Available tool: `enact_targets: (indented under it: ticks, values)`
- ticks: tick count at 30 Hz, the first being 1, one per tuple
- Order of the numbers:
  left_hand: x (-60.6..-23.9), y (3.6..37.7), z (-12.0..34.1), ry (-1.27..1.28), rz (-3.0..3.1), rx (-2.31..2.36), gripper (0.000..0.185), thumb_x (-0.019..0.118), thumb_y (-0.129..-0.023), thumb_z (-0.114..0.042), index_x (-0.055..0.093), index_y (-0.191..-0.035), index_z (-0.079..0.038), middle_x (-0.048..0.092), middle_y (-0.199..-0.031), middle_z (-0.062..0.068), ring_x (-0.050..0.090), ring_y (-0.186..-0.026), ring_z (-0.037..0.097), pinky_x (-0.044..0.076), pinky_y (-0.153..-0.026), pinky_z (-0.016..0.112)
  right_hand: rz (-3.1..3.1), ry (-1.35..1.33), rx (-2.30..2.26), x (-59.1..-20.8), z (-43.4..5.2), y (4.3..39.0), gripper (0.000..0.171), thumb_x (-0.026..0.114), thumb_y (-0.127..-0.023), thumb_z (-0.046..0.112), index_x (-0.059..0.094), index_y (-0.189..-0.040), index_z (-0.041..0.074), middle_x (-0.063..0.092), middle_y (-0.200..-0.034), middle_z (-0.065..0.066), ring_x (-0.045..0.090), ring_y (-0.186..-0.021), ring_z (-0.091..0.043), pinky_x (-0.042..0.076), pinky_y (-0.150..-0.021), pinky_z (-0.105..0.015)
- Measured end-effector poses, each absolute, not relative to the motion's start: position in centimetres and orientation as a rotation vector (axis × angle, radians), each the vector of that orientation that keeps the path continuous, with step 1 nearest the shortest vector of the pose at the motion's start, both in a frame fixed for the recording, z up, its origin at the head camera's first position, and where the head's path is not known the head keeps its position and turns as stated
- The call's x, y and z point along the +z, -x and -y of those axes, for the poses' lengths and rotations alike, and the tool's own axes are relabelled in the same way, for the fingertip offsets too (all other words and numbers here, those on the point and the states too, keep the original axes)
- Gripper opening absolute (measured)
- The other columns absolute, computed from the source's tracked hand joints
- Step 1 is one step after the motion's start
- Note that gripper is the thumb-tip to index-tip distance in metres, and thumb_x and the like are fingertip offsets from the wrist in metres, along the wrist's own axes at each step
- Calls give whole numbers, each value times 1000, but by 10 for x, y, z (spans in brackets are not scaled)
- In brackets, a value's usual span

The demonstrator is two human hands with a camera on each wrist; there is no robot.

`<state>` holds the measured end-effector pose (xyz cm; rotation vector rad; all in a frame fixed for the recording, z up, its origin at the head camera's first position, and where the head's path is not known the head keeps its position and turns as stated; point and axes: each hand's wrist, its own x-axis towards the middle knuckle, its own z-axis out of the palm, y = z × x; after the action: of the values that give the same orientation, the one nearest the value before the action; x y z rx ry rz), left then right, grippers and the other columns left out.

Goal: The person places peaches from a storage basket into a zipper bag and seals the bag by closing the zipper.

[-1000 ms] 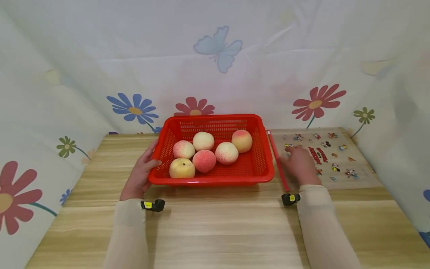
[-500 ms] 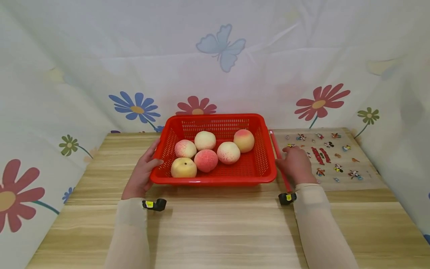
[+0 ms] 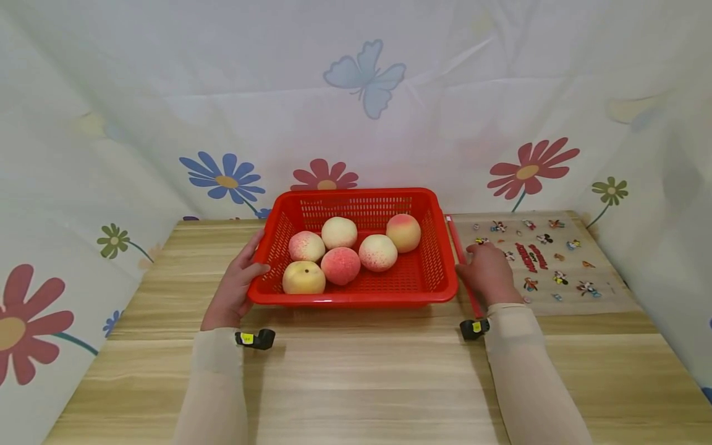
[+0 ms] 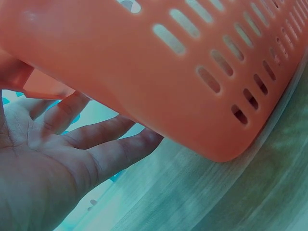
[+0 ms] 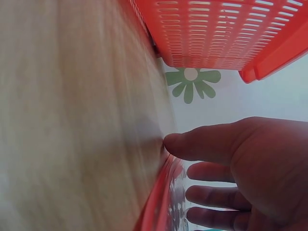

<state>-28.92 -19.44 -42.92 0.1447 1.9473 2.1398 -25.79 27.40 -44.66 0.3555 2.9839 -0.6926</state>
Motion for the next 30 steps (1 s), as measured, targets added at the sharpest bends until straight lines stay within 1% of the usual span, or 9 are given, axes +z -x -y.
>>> enact_targets:
  ticks: [8,12,18,21,23,26,28,30]
  values:
    - [-431,289,195,-159,-1954,2148,73,46,-95,0,27,-149,-45,26,-159,8,43,-133,32,55,-86,39,-2963,-356,-685,-446,-274,258,52,61,-91,28,53,-132,-4,53,-122,-27,53,-103,-39,49,-91,-58]
    - [-431,290,196,-165,-1971,2137,72,48,-95,-1,27,-150,-43,26,-159,8,46,-131,30,55,-86,39,-2961,-337,-693,-445,-274,258,50,56,-92,25,53,-132,-5,55,-124,-28,55,-105,-40,49,-90,-58]
    - [-431,290,197,-157,-1997,2097,73,48,-95,0,23,-153,-38,27,-159,9,47,-131,30,56,-84,39,-2946,-340,-742,-445,-273,259,48,51,-92,20,52,-132,-8,58,-126,-28,58,-102,-38,53,-88,-53]
    - [-430,291,198,-149,-2045,2050,73,48,-95,-1,23,-153,-38,29,-158,10,49,-130,31,56,-83,40,-2946,-352,-744,-446,-273,262,45,49,-93,18,53,-130,-8,59,-125,-28,60,-100,-36,55,-84,-50]
    - [-428,291,199,-149,-2108,1996,73,49,-95,-2,23,-153,-39,31,-157,11,51,-129,34,56,-83,40,-2949,-371,-749,-447,-274,263,43,48,-95,18,55,-128,-7,60,-122,-26,61,-97,-34,57,-81,-47]
    - [-424,292,200,-135,-2207,1904,73,52,-95,-4,24,-152,-39,35,-155,12,50,-129,37,56,-82,40,-2947,-393,-743,-448,-276,267,38,48,-96,19,60,-122,-5,64,-113,-24,62,-90,-31,57,-73,-41]
    - [-420,292,200,-115,-2278,1832,73,55,-94,-6,24,-153,-38,35,-156,10,49,-131,38,57,-82,40,-2940,-400,-739,-448,-277,268,35,48,-97,20,62,-118,-5,66,-107,-22,61,-85,-29,56,-70,-38]
    - [-416,292,199,-93,-2341,1767,73,58,-93,-9,25,-153,-37,34,-157,9,48,-132,38,57,-82,41,-2936,-392,-724,-448,-279,269,33,49,-96,19,63,-115,-5,66,-103,-21,60,-83,-29,55,-69,-37]
